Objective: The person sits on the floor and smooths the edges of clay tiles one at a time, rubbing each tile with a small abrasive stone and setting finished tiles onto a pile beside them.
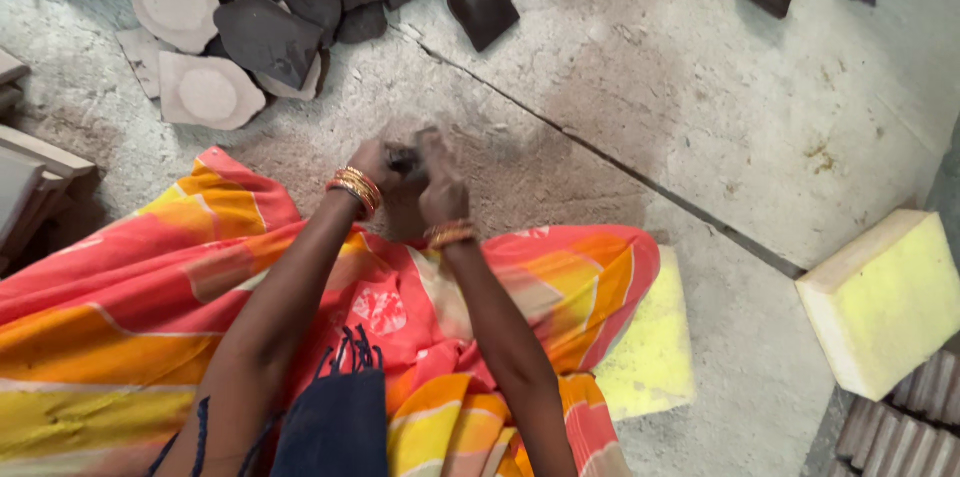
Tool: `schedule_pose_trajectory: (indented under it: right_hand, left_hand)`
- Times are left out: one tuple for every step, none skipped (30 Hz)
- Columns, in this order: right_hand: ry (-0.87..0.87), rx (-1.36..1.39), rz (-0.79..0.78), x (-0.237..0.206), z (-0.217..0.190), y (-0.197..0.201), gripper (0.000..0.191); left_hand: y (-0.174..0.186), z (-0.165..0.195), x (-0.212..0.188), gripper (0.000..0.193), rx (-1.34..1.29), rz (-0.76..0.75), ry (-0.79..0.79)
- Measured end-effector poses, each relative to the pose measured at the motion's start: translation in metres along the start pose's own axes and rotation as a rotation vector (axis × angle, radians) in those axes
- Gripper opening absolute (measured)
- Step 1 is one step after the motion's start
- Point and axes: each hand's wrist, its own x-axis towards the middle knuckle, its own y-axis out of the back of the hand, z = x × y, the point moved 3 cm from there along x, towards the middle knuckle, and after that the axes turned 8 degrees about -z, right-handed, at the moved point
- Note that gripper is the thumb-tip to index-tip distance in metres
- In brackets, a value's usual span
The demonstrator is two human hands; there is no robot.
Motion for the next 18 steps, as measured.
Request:
schedule_pose_trajectory:
  right_hand:
    - [0.059,0.001,0.018,-0.004,-0.008,-0.001,0.068]
    - [0.059,-0.048,0.019,-0.004,-0.014,-0.003,0.068]
    - [0.059,-0.094,0.019,-0.006,-0.02,-0.004,0.069]
    - [0.065,-0.135,0.02,-0.003,-0.024,-0.004,0.07]
    - [0.041,-0.128,0.014,-0.001,-0.026,-0.004,0.07]
    - [0.02,-0.124,0.011,0.003,-0.025,-0.003,0.071]
    - [-0.007,-0.122,0.006,0.007,-0.024,-0.001,0.072]
    - [-0.052,-0.095,-0.008,0.01,-0.02,0.001,0.073]
    - [-0.09,-0.066,-0.017,0.013,-0.016,0.003,0.074]
    - [-0.128,-0.036,-0.027,0.012,-0.012,0.004,0.075]
    - [-0.139,-0.018,-0.031,0.012,-0.01,0.006,0.076]
    - [-0.153,0.001,-0.037,0.008,-0.01,0.006,0.077]
    - [-0.167,0.019,-0.041,0.004,-0.01,0.006,0.079]
    - [-0.103,-0.083,-0.016,-0.001,-0.015,0.006,0.074]
    - [-0.04,-0.185,0.005,-0.005,-0.022,0.005,0.07]
    - [0.027,-0.283,0.023,-0.007,-0.028,0.005,0.067]
    - [0.042,-0.314,0.025,-0.008,-0.034,0.004,0.064]
    - [0.057,-0.346,0.031,-0.006,-0.038,0.004,0.062]
  left_hand:
    - [-0.001,-0.002,0.004,0.033,0.05,-0.038,0.082]
    - [-0.001,0.001,0.008,0.035,0.075,-0.016,-0.017]
    - [0.001,0.004,0.009,0.036,0.101,0.008,-0.113]
    - [0.003,0.005,0.009,0.038,0.13,0.037,-0.207]
    - [0.002,0.001,0.009,0.039,0.156,0.012,-0.103]
    - [0.0,-0.003,0.009,0.041,0.182,-0.011,-0.003]
    - [-0.002,-0.005,0.006,0.044,0.206,-0.039,0.097]
    - [-0.004,-0.002,0.004,0.043,0.114,-0.015,0.017]
    - [-0.004,0.002,0.002,0.045,0.026,0.016,-0.064]
    - [-0.003,0.006,0.001,0.049,-0.063,0.047,-0.145]
    - [-0.004,0.006,0.001,0.047,-0.045,0.031,-0.097]
    - [-0.005,0.006,0.002,0.046,-0.029,0.011,-0.046]
    - [-0.005,0.006,0.003,0.046,-0.012,-0.008,0.002]
    - [-0.004,0.007,0.004,0.047,0.048,-0.011,-0.017]
    - [-0.004,0.007,0.005,0.049,0.107,-0.016,-0.034]
    - [-0.003,0.006,0.005,0.051,0.165,-0.017,-0.049]
    - [-0.002,0.004,0.006,0.046,0.143,-0.008,-0.001]
    - [-0.002,0.002,0.006,0.042,0.123,0.001,0.044]
